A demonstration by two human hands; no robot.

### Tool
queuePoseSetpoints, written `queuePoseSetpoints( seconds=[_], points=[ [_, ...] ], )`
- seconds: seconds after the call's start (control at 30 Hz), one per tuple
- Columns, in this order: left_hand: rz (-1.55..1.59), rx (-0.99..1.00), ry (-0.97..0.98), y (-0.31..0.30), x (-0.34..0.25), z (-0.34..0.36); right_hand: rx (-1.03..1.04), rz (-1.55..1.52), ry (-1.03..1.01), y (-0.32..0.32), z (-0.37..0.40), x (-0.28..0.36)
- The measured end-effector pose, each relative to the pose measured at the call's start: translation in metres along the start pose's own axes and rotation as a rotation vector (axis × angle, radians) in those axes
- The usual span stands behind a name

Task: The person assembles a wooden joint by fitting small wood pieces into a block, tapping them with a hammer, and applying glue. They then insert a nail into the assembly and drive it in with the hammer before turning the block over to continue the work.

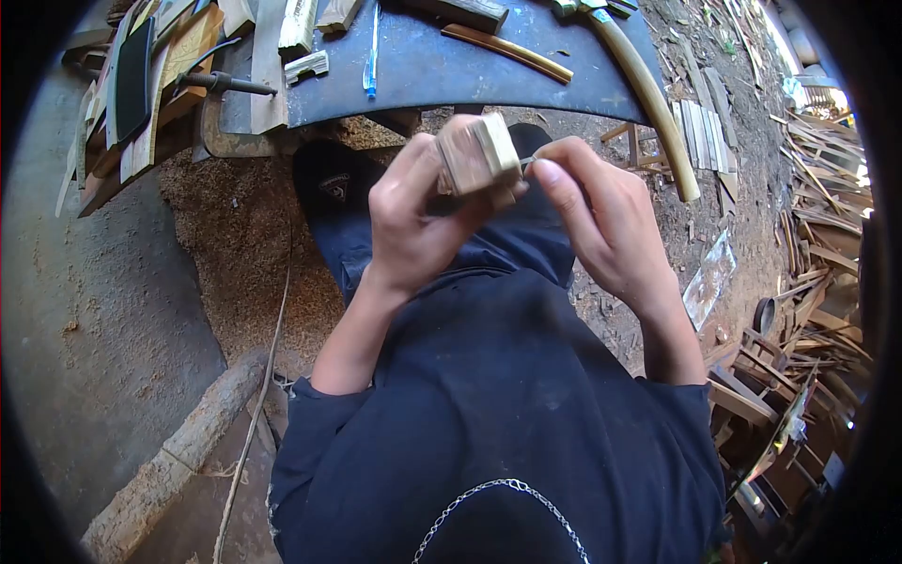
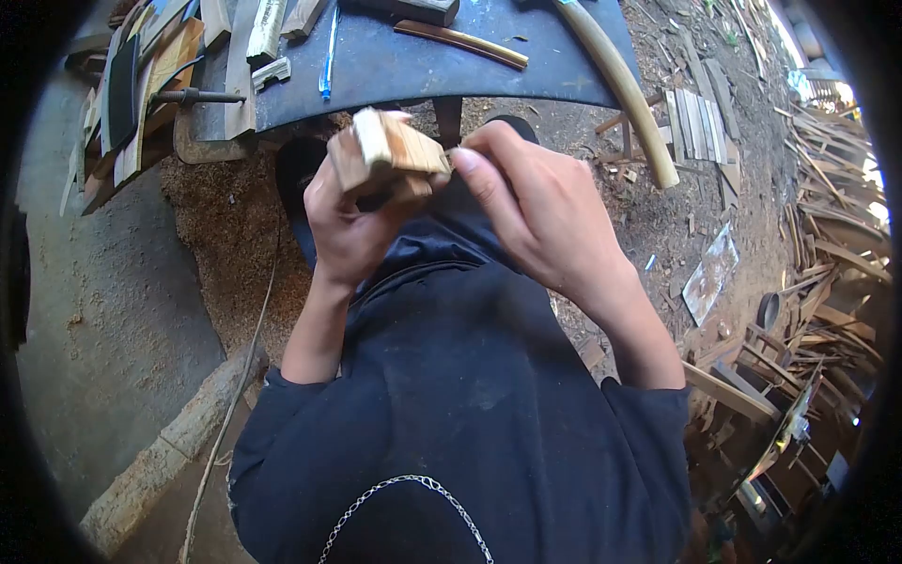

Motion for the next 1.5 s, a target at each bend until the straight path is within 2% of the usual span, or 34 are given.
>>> queuePoseSetpoints(
  seconds=[0.07,0.1,0.17,0.2,0.3,0.37,0.43,0.53,0.63,0.77,1.0,1.03,1.1,1.17,1.23,1.33,1.5],
  points=[
    [0.048,-0.059,-0.148,0.0,0.012,0.003,0.017,-0.03,0.137,0.001,0.006,-0.011],
    [0.19,-0.139,-0.271,0.002,0.017,0.004,-0.028,-0.025,0.146,0.006,0.008,-0.018],
    [0.254,-0.185,-0.43,0.004,0.019,0.001,-0.121,-0.013,0.17,0.015,0.011,-0.033],
    [0.223,-0.188,-0.404,0.004,0.022,0.001,-0.082,-0.033,0.237,0.012,0.012,-0.034],
    [0.087,-0.195,-0.329,0.004,0.031,-0.002,-0.364,0.415,0.099,0.011,0.011,-0.06],
    [-0.056,-0.199,-0.284,0.006,0.032,-0.005,-0.504,0.527,0.14,0.002,0.01,-0.082],
    [-0.221,-0.18,-0.241,0.013,0.027,-0.01,-0.606,0.841,0.232,-0.01,0.005,-0.103],
    [-0.382,-0.158,-0.178,0.02,0.035,-0.013,-0.568,0.993,0.278,-0.008,-0.002,-0.13],
    [-0.483,-0.137,-0.15,0.026,0.04,-0.012,-0.496,0.886,0.283,-0.005,-0.016,-0.153],
    [-0.516,-0.163,-0.142,0.031,0.045,-0.01,-0.489,0.934,0.304,-0.008,-0.027,-0.155],
    [-0.589,-0.181,-0.114,0.03,0.044,-0.01,-0.462,0.731,0.208,-0.021,-0.028,-0.16],
    [-0.588,-0.186,-0.115,0.03,0.044,-0.01,-0.463,0.595,0.194,-0.026,-0.024,-0.157],
    [-0.582,-0.193,-0.118,0.028,0.047,-0.009,-0.35,0.28,0.295,-0.038,-0.016,-0.137],
    [-0.607,-0.181,-0.116,0.027,0.044,-0.01,-0.236,-0.048,0.307,-0.053,-0.003,-0.107],
    [-0.603,-0.162,-0.103,0.025,0.043,-0.011,-0.269,-0.215,0.191,-0.057,0.008,-0.081],
    [-0.575,-0.172,-0.088,0.024,0.044,-0.01,-0.221,-0.067,0.007,-0.063,0.014,-0.056],
    [-0.553,-0.196,-0.126,0.023,0.044,-0.009,-0.107,0.151,-0.119,-0.052,0.01,-0.037]
  ],
)
Point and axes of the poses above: each hand's wrist, its own z-axis away from the middle knuckle, its own y-axis out of the palm, x = y × z, the point moved 2 cm from there along -z, towards the middle knuckle, and after that the axes turned 14 degrees about z, right-handed, at the moved point
